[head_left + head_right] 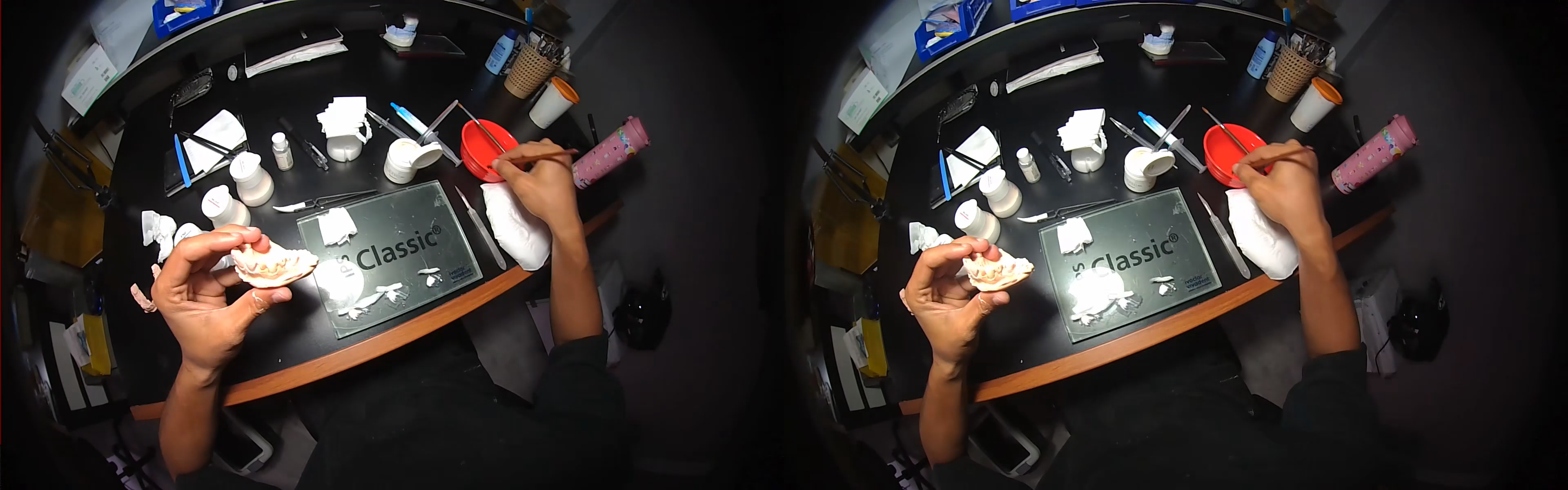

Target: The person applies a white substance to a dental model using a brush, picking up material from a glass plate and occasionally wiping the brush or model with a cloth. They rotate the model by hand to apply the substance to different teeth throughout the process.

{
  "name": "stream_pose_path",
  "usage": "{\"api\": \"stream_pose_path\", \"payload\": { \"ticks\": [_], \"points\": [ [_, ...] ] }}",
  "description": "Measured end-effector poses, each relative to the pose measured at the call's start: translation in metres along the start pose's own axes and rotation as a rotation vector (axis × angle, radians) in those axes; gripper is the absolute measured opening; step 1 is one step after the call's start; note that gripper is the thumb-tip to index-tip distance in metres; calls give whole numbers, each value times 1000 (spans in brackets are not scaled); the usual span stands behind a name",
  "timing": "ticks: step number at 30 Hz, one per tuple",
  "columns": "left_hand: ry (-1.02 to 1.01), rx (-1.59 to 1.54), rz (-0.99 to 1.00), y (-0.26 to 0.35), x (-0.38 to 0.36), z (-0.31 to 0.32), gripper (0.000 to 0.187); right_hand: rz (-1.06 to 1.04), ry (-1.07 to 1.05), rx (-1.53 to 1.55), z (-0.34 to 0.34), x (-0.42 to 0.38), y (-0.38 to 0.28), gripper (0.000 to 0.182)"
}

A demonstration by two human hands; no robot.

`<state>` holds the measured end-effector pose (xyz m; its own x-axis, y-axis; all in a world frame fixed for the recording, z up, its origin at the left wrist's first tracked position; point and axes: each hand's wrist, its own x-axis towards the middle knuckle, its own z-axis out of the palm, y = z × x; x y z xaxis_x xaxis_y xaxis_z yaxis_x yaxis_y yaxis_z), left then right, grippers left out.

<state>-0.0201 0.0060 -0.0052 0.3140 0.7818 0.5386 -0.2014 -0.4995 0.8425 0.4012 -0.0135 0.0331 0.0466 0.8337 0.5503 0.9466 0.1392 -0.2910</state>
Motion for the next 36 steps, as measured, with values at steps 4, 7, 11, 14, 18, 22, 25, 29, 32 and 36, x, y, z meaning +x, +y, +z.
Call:
{"api": "stream_pose_path", "payload": {
  "ticks": [4,7,11,14,18,22,25,29,32,36],
  "points": [
    [40,-33,-18,1,1,3,48,167,192,249,-32,-30,-7,4],
    [71,-75,-107,8,1,7,47,169,240,362,-43,-73,-3,4],
    [76,-130,-90,11,5,11,45,249,113,238,-37,-115,6,5],
    [49,-104,-47,6,4,9,47,303,213,508,-28,-121,16,2],
    [91,-59,-24,4,6,7,47,316,215,619,-23,-94,-46,16],
    [129,-26,12,-1,7,2,45,-94,-115,494,9,-47,-102,17],
    [120,18,30,-5,7,0,44,-344,-160,438,45,-18,-127,18],
    [141,37,-5,-3,6,2,45,-330,-288,274,77,0,-148,31],
    [149,3,-27,2,8,2,44,-248,-341,311,87,1,-153,24],
    [160,-51,-89,6,9,1,43,-116,-299,468,81,4,-154,18]
  ]
}}
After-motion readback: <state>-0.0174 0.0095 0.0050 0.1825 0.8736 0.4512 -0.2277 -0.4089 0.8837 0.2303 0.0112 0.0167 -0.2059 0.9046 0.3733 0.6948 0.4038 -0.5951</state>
